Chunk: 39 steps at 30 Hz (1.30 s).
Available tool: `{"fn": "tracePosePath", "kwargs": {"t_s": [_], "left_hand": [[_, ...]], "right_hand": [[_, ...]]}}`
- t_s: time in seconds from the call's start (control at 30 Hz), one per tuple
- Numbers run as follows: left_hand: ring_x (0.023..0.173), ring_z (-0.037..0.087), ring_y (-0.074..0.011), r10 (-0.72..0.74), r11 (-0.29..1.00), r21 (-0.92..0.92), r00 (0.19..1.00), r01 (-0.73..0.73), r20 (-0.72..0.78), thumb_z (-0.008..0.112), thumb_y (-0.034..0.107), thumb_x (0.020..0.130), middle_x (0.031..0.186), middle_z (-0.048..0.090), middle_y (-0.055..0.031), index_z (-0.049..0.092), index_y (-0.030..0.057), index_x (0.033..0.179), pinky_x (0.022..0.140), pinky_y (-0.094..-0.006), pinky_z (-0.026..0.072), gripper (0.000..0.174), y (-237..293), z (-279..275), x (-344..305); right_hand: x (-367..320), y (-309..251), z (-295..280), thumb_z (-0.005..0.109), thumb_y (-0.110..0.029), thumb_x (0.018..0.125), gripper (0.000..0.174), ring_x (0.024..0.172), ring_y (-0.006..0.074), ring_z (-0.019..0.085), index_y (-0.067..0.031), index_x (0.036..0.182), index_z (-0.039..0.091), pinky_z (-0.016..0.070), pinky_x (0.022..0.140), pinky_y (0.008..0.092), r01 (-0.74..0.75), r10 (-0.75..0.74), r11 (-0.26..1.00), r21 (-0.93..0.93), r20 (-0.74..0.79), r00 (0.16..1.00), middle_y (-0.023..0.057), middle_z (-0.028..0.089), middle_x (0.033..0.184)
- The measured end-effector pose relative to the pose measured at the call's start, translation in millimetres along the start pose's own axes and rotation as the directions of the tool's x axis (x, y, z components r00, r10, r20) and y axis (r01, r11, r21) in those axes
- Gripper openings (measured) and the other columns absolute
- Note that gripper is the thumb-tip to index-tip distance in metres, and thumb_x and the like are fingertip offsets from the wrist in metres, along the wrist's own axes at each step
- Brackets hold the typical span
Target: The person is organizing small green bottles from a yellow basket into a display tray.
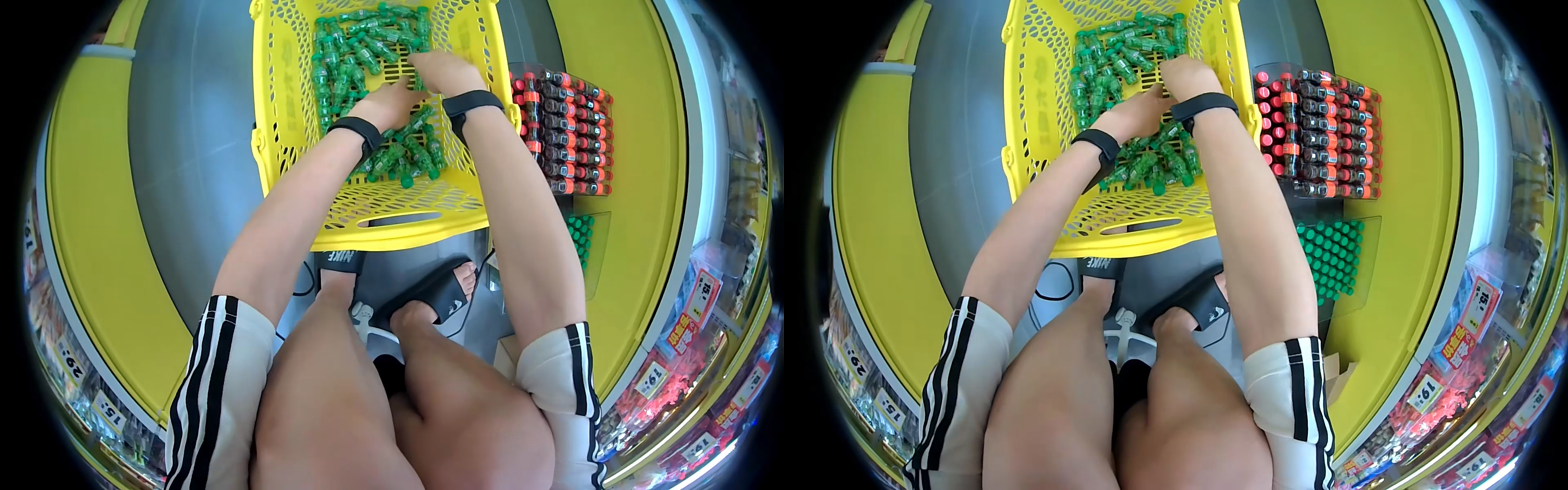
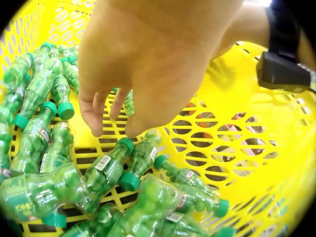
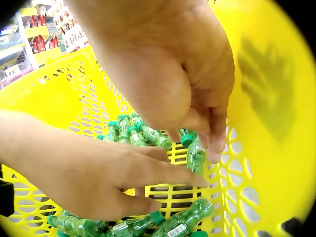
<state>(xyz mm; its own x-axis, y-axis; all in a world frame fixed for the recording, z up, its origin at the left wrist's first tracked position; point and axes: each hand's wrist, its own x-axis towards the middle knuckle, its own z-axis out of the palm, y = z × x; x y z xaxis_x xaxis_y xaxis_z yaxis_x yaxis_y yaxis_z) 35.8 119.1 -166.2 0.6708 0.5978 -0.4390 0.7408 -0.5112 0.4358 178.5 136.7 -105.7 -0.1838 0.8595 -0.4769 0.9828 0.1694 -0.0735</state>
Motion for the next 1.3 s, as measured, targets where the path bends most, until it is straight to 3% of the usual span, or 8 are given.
{"fn": "tracePosePath", "kwargs": {"t_s": [0.27, 0.33, 0.53, 0.9, 1.0, 1.1, 1.27, 1.3], "left_hand": [[0.132, 0.066, -0.0435, -0.048, 0.999, -0.016, 0.998, 0.049, 0.043, 0.059, -0.007, 0.092, 0.166, 0.047, -0.0231, 0.06, 0.011, 0.153, 0.111, -0.052, 0.0584, 0.064, 5.5, 5.1, 1.8], [0.128, 0.068, -0.0421, -0.044, 0.999, -0.021, 0.995, 0.042, -0.089, 0.062, -0.004, 0.092, 0.152, 0.06, -0.022, 0.068, 0.0058, 0.141, 0.108, -0.0512, 0.0591, 0.05, 6.5, 3.8, -4.7], [0.12, 0.072, -0.0425, -0.141, 0.989, 0.022, 0.986, 0.143, -0.084, 0.067, 0.0, 0.091, 0.128, 0.071, -0.0213, 0.077, -0.002, 0.109, 0.099, -0.0512, 0.0612, 0.02, 0.0, -10.0, -19.0], [0.112, 0.076, -0.0425, -0.141, 0.986, 0.081, 0.987, 0.147, -0.076, 0.071, 0.001, 0.089, 0.12, 0.076, -0.0253, 0.077, -0.0034, 0.11, 0.094, -0.0501, 0.0636, 0.022, -2.6, -11.6, -14.8], [0.111, 0.077, -0.0423, -0.128, 0.987, 0.095, 0.991, 0.132, -0.05, 0.072, -0.001, 0.088, 0.12, 0.077, -0.0258, 0.076, -0.0036, 0.112, 0.093, -0.0496, 0.0642, 0.024, -3.7, -20.3, -18.1], [0.111, 0.077, -0.0422, -0.116, 0.988, 0.097, 0.992, 0.12, -0.046, 0.071, -0.003, 0.087, 0.12, 0.077, -0.0263, 0.077, -0.0036, 0.111, 0.093, -0.0493, 0.0644, 0.025, -2.4, -28.5, -22.2], [0.111, 0.076, -0.0421, -0.086, 0.986, 0.143, 0.996, 0.083, 0.012, 0.07, -0.005, 0.086, 0.115, 0.076, -0.0265, 0.075, -0.0045, 0.109, 0.092, -0.0496, 0.0634, 0.024, 10.0, -60.1, -37.9], [0.107, 0.077, -0.0412, -0.001, 0.987, 0.157, 0.994, 0.017, -0.105, 0.071, -0.005, 0.084, 0.112, 0.077, -0.0236, 0.078, -0.002, 0.103, 0.089, -0.0493, 0.0639, 0.02, 6.5, -59.0, -40.9]], "right_hand": [[18.2, -4.1, 14.2, 0.076, -0.005, 0.095, 0.037, 0.119, 0.044, 0.075, -0.0046, 0.132, 0.075, 0.0637, 0.098, 0.0506, -0.062, 0.053, 0.997, 0.051, 0.165, 0.985, 0.0242, 0.077, 0.129], [16.8, -3.8, 10.4, 0.075, -0.006, 0.095, 0.036, 0.119, 0.0442, 0.075, -0.0038, 0.131, 0.075, 0.0634, 0.097, 0.0514, -0.074, 0.056, 0.991, 0.11, 0.163, 0.985, 0.0246, 0.077, 0.128], [15.6, -8.7, 28.9, 0.073, -0.006, 0.095, 0.029, 0.116, 0.0434, 0.077, -0.0006, 0.123, 0.077, 0.064, 0.094, 0.0516, -0.103, 0.086, 0.987, 0.122, 0.135, 0.987, 0.0261, 0.078, 0.126], [16.5, -11.5, 53.8, 0.068, -0.004, 0.098, 0.024, 0.113, 0.0439, 0.077, -0.0021, 0.121, 0.075, 0.0645, 0.092, 0.0511, -0.106, 0.104, 0.992, 0.069, 0.035, 0.994, 0.026, 0.078, 0.122], [21.6, -10.3, 58.4, 0.065, -0.013, 0.104, 0.031, 0.12, 0.0385, 0.078, -0.0064, 0.132, 0.079, 0.066, 0.091, 0.0566, -0.078, 0.08, 0.997, -0.026, 0.065, 0.995, 0.0204, 0.078, 0.133], [17.3, -12.5, 56.7, 0.065, -0.014, 0.105, 0.03, 0.121, 0.0391, 0.078, -0.0063, 0.129, 0.08, 0.065, 0.091, 0.0597, -0.084, 0.086, 0.996, -0.027, 0.068, 0.994, 0.0199, 0.078, 0.133], [-19.8, -12.7, 18.6, 0.066, -0.016, 0.1, 0.023, 0.106, 0.0364, 0.081, -0.0068, 0.106, 0.087, 0.0657, 0.087, 0.0503, -0.014, 0.012, 0.999, -0.035, -0.04, 0.999, 0.0194, 0.082, 0.116], [-26.6, -15.2, 10.1, 0.069, -0.012, 0.096, 0.019, 0.098, 0.0359, 0.081, -0.0059, 0.099, 0.086, 0.0656, 0.082, 0.0468, -0.029, 0.027, 0.997, -0.067, -0.043, 0.999, 0.0189, 0.083, 0.106]]}}
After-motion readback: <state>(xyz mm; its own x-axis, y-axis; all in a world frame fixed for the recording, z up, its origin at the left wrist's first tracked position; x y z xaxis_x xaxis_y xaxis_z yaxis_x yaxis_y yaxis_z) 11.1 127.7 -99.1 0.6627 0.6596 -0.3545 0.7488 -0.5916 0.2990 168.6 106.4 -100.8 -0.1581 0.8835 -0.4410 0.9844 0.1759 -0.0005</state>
